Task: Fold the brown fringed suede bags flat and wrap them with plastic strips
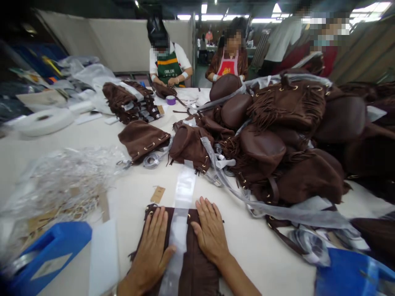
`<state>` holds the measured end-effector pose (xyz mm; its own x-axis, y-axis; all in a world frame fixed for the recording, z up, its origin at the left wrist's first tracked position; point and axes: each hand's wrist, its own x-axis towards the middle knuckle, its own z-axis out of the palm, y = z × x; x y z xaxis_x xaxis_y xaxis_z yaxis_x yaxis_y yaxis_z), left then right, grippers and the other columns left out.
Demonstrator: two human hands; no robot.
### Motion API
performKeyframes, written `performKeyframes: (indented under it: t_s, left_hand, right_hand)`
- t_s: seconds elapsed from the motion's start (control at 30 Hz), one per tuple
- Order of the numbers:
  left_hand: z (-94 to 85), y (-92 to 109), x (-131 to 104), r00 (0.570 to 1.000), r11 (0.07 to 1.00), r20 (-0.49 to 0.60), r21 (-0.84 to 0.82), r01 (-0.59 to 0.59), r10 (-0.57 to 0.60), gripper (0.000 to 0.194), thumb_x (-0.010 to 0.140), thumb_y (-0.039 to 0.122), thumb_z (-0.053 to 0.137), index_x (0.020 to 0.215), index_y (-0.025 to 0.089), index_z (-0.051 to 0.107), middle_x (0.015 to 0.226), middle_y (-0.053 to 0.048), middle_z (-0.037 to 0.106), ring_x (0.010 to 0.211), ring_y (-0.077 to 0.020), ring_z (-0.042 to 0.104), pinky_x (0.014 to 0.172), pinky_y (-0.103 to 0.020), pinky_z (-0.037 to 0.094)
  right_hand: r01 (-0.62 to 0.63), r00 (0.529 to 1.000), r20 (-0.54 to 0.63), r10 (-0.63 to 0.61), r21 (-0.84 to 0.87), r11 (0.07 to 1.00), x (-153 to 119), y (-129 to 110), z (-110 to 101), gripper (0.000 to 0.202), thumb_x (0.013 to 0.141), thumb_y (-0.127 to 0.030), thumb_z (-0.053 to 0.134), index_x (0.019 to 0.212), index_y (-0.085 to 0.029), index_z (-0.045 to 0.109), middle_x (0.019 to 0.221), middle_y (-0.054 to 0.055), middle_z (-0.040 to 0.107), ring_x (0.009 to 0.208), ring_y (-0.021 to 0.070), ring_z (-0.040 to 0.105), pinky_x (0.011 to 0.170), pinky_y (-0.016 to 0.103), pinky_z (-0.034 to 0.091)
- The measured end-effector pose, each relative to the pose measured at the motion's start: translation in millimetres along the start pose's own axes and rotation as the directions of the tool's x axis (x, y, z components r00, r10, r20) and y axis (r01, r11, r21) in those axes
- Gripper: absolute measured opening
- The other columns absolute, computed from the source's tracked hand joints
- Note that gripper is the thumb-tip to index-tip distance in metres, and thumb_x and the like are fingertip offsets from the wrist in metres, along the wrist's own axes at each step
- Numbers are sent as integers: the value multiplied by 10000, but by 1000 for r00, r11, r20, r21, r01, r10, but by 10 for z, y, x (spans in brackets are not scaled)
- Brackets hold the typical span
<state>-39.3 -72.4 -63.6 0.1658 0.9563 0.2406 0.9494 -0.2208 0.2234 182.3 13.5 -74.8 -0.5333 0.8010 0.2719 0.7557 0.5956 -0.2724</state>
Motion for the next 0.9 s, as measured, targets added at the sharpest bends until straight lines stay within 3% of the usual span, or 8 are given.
performKeyframes:
  t_s: [0.13,0.2,0.27,0.37,0.4,0.47,0.63,0.9]
  left_hand:
    - [-328,42,-86,996,981,-83,-190,25,-41,702,979,389,404,1542,136,70,1614,-158,167,1493,-287,128,1200,-544,202]
    - [-559,94,-339,970,925,-148,-358,129,-193,614,987,364,377,1531,182,158,1602,-126,227,1482,-255,193,1203,-505,226]
    - [-700,181,-732,878,754,-128,-579,311,-461,523,968,417,415,1448,222,345,1514,-108,394,1410,-250,354,1178,-487,286]
    - [-652,379,-1339,564,38,329,-840,541,-757,512,822,560,605,1172,190,555,1193,-123,641,1149,-285,610,1034,-478,457]
    - [-589,459,-1483,463,-211,499,-813,543,-733,514,771,556,664,1096,170,572,1094,-133,674,1055,-294,660,960,-471,509]
    - [-458,618,-1633,365,-499,704,-698,514,-609,437,779,490,677,1027,145,573,1000,-162,699,921,-288,713,861,-448,559]
    - [-356,828,-1466,321,-885,926,-309,349,-197,224,903,259,571,1076,116,570,1172,-200,668,1006,-251,702,938,-366,537]
    - [-244,878,-1406,349,-852,887,-416,317,-303,117,856,244,650,901,147,602,941,-121,697,1029,-294,679,994,-447,479]
  right_hand:
    - [-18,996,86,18,6,1000,97,-76,-219,535,1029,-391,318,1500,-137,321,1525,128,390,1442,254,286,1174,507,234]
    - [-33,979,204,26,31,999,223,-163,-423,531,1033,-422,301,1461,-121,391,1491,136,439,1416,252,331,1168,465,240]
    - [-24,948,319,2,63,998,375,-271,-592,518,1031,-458,292,1408,-152,474,1417,119,528,1345,235,434,1133,400,293]
    - [0,897,440,-38,85,996,599,-406,-678,537,987,-555,367,1330,-192,562,1257,106,649,1186,238,576,1018,342,401]
    - [-1,879,475,-39,83,997,667,-435,-667,557,959,-585,414,1316,-189,575,1237,113,658,1165,253,589,995,340,413]
    - [-8,839,543,-33,73,997,797,-463,-620,609,898,-622,502,1304,-176,584,1251,130,646,1164,286,586,978,345,417]
    - [-73,683,730,18,44,996,1132,-436,-532,712,765,-696,615,1184,-122,660,1176,167,669,1062,330,627,896,356,461]
    - [-281,461,886,-51,200,939,1375,-480,-642,739,648,-676,713,1126,-115,665,1158,130,669,1013,289,633,838,323,497]
